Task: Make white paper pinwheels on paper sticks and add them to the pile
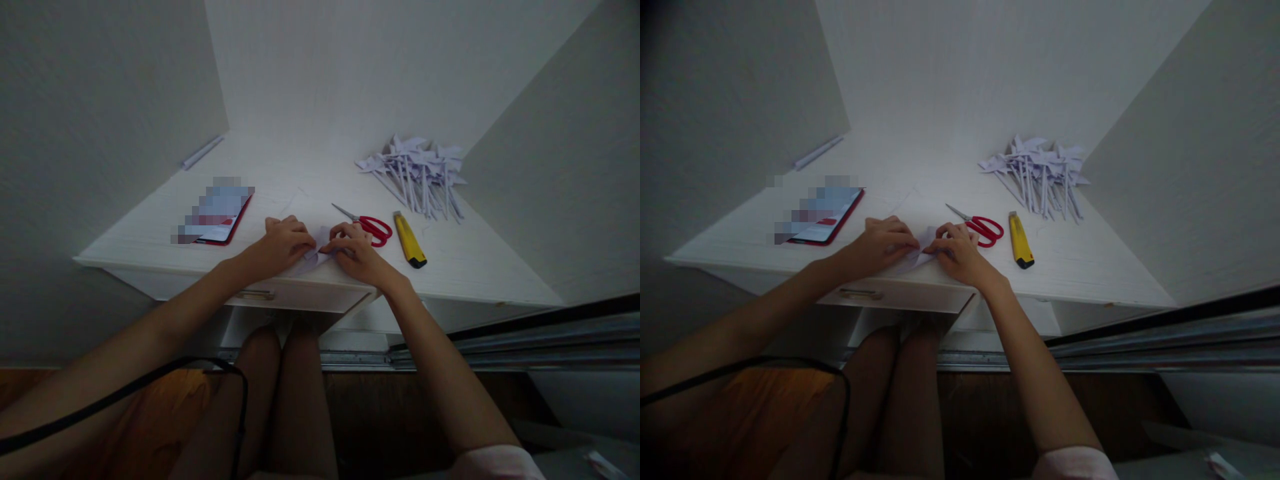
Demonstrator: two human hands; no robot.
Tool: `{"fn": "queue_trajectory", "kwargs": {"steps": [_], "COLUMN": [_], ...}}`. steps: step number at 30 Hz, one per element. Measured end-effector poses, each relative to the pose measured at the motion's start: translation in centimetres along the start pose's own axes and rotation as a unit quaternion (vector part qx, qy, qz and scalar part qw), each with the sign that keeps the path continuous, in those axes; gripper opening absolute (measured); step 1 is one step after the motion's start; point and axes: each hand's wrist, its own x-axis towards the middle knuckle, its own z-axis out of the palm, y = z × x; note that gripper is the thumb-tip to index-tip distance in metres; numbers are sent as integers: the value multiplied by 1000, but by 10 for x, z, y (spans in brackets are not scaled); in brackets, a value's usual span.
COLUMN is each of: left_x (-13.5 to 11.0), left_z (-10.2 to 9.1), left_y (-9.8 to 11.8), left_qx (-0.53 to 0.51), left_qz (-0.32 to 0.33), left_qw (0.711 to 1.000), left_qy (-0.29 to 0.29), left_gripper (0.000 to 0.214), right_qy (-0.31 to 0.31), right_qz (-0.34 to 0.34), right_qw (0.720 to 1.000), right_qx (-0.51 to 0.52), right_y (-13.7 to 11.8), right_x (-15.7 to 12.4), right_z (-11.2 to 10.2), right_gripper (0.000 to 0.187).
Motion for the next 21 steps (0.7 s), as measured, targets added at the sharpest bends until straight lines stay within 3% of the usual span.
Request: {"fn": "queue_trajectory", "kwargs": {"steps": [5, 14, 21], "left_x": [-2, -8, -10], "left_z": [3, -4, -5], "left_y": [3, 5, 7], "left_qx": [42, 63, 80], "left_qz": [28, 53, 58], "left_qw": [999, 996, 995], "left_qy": [13, -24, -29], "left_gripper": [23, 27, 25], "right_qy": [6, 5, 53], "right_qz": [0, -3, -4], "right_qw": [1000, 1000, 998], "right_qx": [4, 5, -22], "right_y": [-1, 0, -3], "right_x": [-1, -1, -5], "right_z": [0, 0, 0], "right_gripper": [29, 28, 29]}}
